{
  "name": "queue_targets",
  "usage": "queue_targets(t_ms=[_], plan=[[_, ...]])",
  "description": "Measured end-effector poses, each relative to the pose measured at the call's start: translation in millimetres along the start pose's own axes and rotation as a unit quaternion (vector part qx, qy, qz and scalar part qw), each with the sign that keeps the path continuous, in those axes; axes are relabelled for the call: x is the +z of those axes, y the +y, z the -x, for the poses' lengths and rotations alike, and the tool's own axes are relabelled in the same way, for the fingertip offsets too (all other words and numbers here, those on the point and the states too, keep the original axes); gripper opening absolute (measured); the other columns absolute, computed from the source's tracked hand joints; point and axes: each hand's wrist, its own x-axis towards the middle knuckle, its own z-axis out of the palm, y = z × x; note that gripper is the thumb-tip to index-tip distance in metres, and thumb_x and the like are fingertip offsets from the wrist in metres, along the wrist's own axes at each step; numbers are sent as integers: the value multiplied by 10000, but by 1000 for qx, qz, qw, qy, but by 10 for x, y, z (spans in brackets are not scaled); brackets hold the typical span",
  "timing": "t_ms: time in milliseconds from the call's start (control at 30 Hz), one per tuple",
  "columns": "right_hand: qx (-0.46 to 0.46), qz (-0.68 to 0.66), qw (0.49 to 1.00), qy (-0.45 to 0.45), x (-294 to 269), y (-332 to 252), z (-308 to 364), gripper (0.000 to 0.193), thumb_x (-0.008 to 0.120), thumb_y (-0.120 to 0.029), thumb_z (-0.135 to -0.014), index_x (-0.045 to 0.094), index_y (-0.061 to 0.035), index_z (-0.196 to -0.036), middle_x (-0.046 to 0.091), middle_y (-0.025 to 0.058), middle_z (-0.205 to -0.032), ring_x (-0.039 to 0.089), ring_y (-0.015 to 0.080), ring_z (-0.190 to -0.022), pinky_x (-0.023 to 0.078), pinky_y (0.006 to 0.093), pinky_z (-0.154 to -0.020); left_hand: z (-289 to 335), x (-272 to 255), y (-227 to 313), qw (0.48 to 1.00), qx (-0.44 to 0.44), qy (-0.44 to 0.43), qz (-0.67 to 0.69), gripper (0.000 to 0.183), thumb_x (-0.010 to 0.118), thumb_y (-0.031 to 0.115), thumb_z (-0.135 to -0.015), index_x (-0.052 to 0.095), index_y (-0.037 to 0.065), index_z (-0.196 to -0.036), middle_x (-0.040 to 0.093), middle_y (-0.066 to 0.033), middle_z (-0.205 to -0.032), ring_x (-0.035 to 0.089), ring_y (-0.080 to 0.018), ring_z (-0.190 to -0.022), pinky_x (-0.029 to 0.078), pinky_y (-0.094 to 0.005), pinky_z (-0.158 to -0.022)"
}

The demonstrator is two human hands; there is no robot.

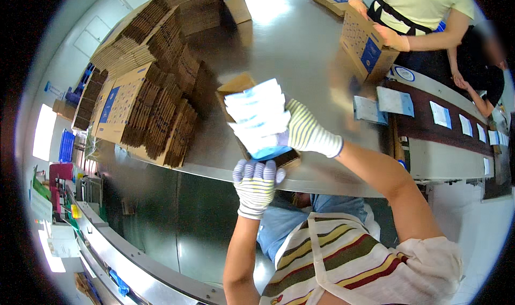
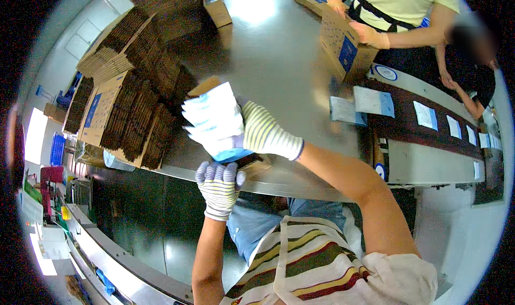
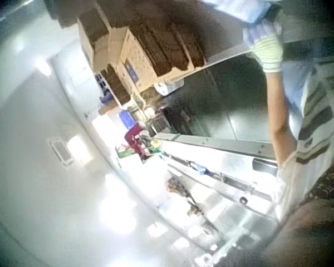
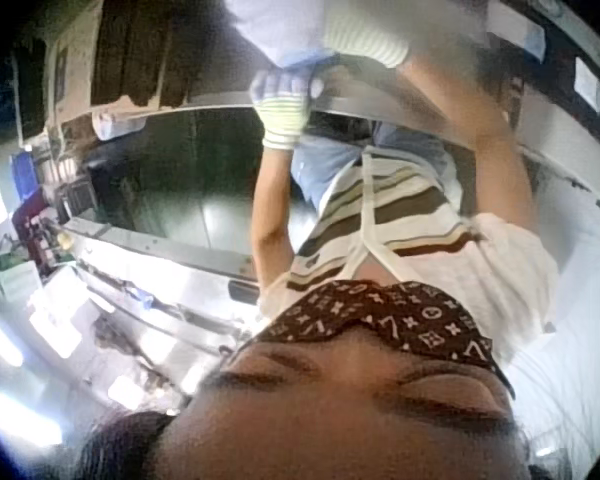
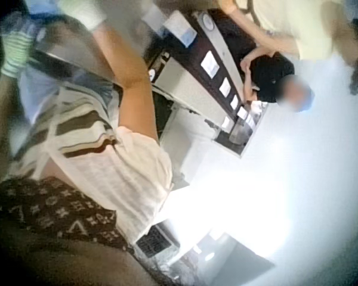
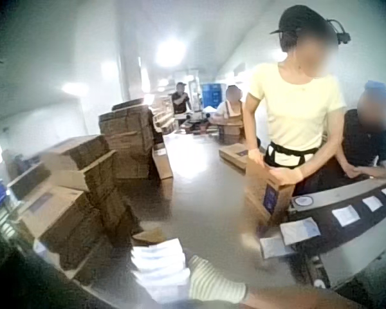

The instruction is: The person picks up a cardboard box from a stack, opens it, and places several small blue and white packets inside by hand before moving the filled box aside.

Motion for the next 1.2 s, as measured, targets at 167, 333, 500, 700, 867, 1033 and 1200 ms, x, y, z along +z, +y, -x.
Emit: queue_targets(t_ms=[167,333,500,700,867,1033,1200], plan=[[107,296,932,-181,-70,-75,100,683,690,-453,-741,491,-43,-1250,581,158,-1178,546,292,-1116,262,435,-1093,-166,-174,97,997,44,43,57,272,679,282,-752,565,157,-964,509,0,-784,541,-184,-767,397,-375,-823],[89,483,806,-329,25,-154,54,632,636,-450,-786,464,-85,-1273,569,141,-1221,544,276,-1130,255,445,-1106,-1068,-254,-358,943,-158,134,259,184,599,236,-824,609,57,-865,584,-140,-766,577,-338,-766,442,-432,-756],[123,331,855,-380,95,120,27,650,668,-457,-748,499,-76,-1247,610,165,-1141,563,309,-1098,319,442,-1054,-1314,343,-873,821,-199,-488,221,408,455,309,-945,548,27,-1224,601,-172,-1171,522,-309,-1152,395,-331,-973],[157,341,875,-306,-116,-186,102,863,758,-497,-638,445,10,-1262,573,239,-1160,570,373,-1059,376,430,-1015,-1478,474,-724,798,-60,-582,144,389,415,322,-951,616,19,-1088,639,-196,-1047,581,-358,-995,437,-378,-864],[66,152,986,-2,-245,-543,488,763,800,-417,-641,462,-19,-1198,548,219,-1124,528,351,-1096,406,432,-979,-1605,543,-503,783,107,-612,15,259,522,169,-814,649,59,-1012,661,-162,-997,614,-346,-935,493,-407,-776],[-25,427,879,-211,89,-471,774,391,560,-375,-820,614,-62,-1049,578,148,-1135,502,295,-1149,348,495,-1025,-1018,1049,-528,700,-69,-700,125,407,567,304,-786,645,83,-1119,592,-171,-1197,574,-290,-1095,441,-364,-914],[-25,441,887,-135,236,-400,826,263,498,-197,-847,624,-119,-1063,568,131,-1167,517,294,-1124,333,516,-1034,-1184,772,-507,679,166,-707,111,470,504,481,-854,657,61,-999,659,-170,-995,611,-338,-971,489,-404,-817]])
